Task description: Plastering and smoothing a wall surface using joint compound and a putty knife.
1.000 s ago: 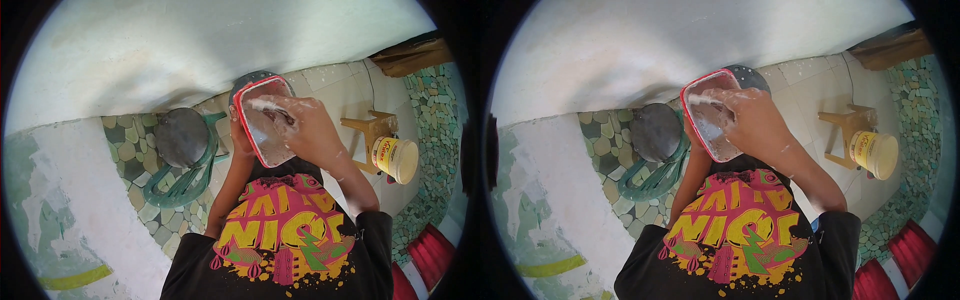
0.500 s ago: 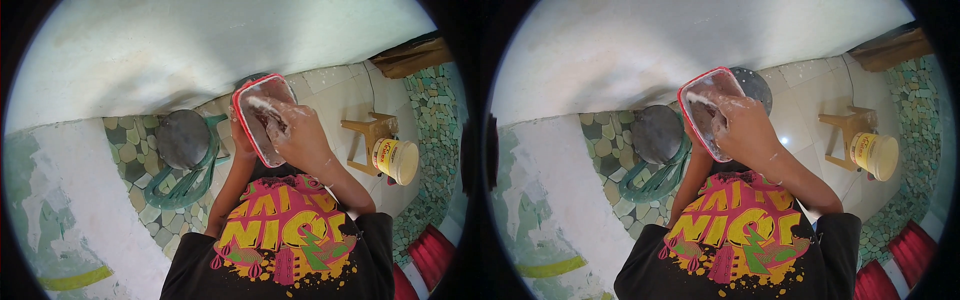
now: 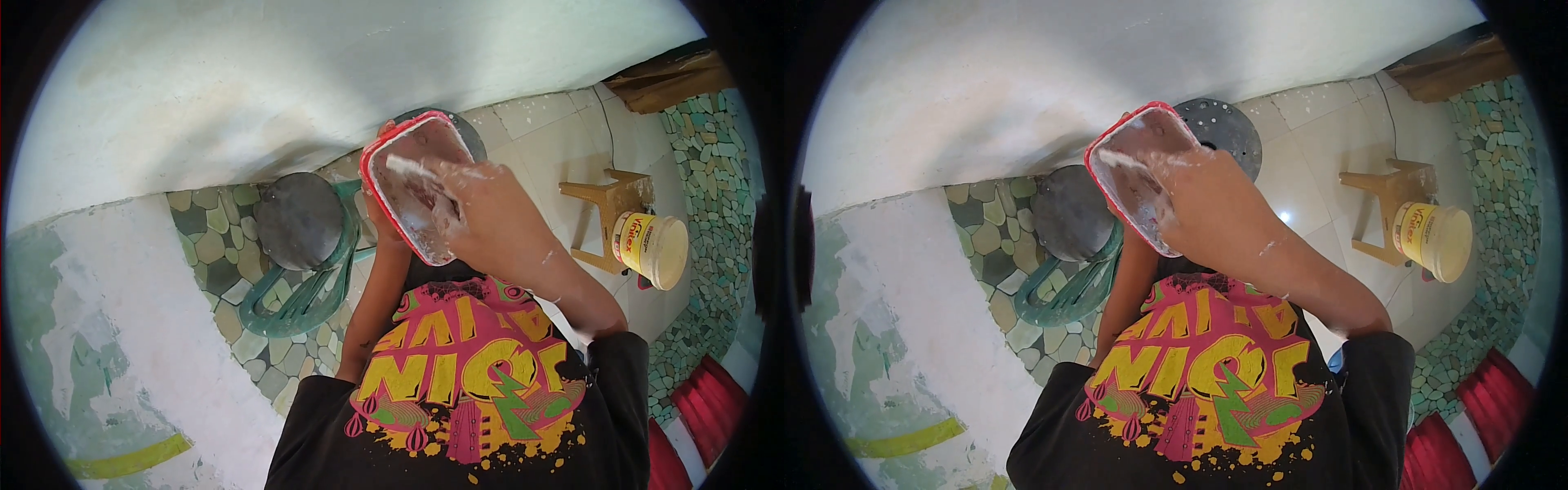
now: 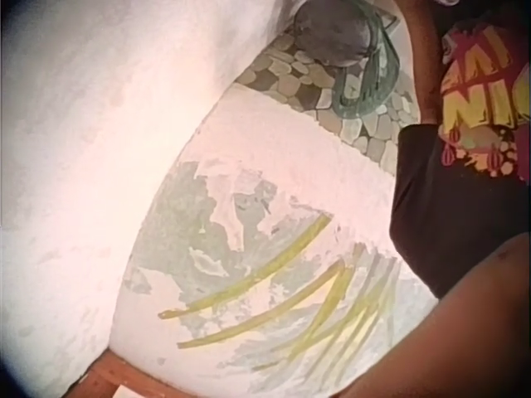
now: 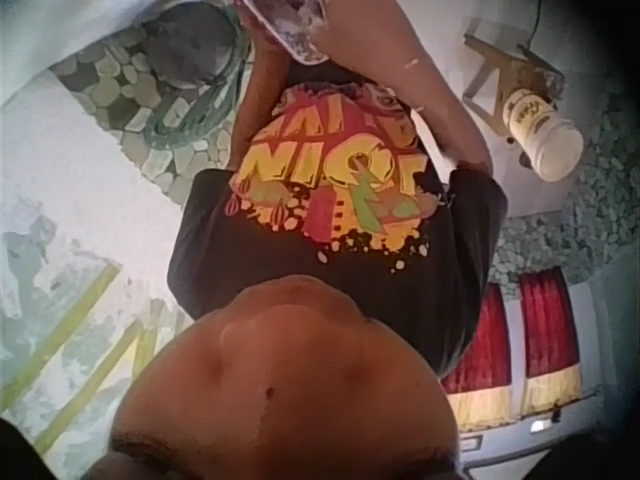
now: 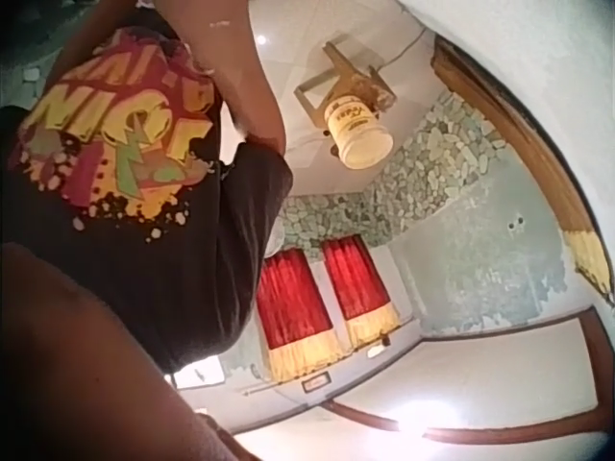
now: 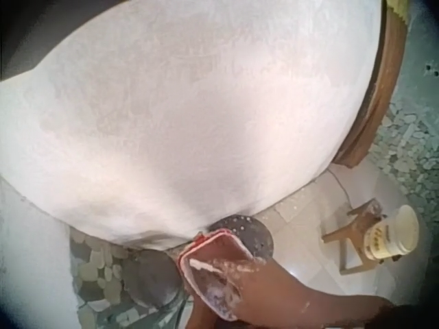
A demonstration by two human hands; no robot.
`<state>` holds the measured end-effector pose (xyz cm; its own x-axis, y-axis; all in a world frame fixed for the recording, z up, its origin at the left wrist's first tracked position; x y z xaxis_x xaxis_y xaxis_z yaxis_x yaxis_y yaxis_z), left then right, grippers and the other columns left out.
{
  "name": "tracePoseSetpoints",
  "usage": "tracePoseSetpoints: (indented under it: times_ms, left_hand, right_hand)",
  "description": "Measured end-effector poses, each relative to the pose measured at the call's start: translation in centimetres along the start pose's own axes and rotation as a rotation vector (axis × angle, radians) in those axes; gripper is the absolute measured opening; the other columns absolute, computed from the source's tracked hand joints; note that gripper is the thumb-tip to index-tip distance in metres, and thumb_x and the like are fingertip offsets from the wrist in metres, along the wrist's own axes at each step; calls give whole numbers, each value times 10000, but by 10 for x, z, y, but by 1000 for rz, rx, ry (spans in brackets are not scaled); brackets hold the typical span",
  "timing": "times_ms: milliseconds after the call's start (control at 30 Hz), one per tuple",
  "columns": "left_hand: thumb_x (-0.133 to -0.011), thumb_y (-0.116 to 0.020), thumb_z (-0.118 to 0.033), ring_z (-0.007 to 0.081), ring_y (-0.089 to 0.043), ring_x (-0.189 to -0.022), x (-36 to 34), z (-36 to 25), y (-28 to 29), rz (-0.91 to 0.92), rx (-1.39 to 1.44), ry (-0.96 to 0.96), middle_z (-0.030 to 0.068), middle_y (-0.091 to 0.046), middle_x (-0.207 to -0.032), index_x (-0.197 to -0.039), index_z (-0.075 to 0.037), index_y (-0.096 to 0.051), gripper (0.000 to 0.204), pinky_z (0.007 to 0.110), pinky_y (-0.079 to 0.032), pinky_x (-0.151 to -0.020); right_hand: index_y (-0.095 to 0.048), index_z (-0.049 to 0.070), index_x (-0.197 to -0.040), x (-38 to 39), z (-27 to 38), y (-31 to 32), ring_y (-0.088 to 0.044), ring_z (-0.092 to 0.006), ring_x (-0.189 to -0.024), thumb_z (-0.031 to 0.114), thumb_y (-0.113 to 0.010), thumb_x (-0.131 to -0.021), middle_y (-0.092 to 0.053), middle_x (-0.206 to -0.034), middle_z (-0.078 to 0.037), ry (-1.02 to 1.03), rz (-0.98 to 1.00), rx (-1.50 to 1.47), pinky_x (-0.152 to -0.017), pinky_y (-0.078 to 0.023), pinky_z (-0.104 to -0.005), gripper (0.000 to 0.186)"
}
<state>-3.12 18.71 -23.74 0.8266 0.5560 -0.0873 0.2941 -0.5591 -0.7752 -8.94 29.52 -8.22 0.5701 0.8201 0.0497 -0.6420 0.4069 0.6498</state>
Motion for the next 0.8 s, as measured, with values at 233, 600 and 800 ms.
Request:
tracePoseSetpoints:
  times_ms: [233, 600, 800]
  left_hand:
    - [-995, -451, -592, 295, -425, -1418, -10, -19, -37, -711, -82, 348, 118, -413, -1557, -1554, -68, -333, 775, 461, -339, -1192]
    - [-971, -476, -623, 297, -421, -1418, 6, 3, -6, -7, 69, -4, 128, -396, -1565, -1552, -62, -330, 821, 458, -325, -1195]
    - [-981, -461, -607, 281, -413, -1425, 10, 1, 1, -123, -3, 5, 122, -423, -1549, -1533, -42, -349, 798, 439, -304, -1202]
  right_hand:
    - [-638, 15, -1241, -4, -6, -27, -662, -449, -881, 26, -573, -828, -698, -972, -246, 32, -113, -77, -814, -540, -503, 419]
    - [-646, 11, -1202, 1, -4, -7, -660, -444, -869, 24, -564, -833, -691, -946, -262, 64, -145, -46, -777, -542, -491, 379]
    - [-624, -15, -1192, 7, -2, -24, -675, -419, -873, 15, -581, -813, -694, -927, -261, 57, -29, 33, -800, -544, -482, 383]
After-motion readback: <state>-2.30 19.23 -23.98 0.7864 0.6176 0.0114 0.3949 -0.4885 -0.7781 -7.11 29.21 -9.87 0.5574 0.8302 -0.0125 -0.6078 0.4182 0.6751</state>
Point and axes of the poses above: each hand's wrist, its own x-axis away from the middle knuckle, its own y-axis out of the back of the hand, z = x × y, the point moved 4 cm from there along -x, towards the middle knuckle
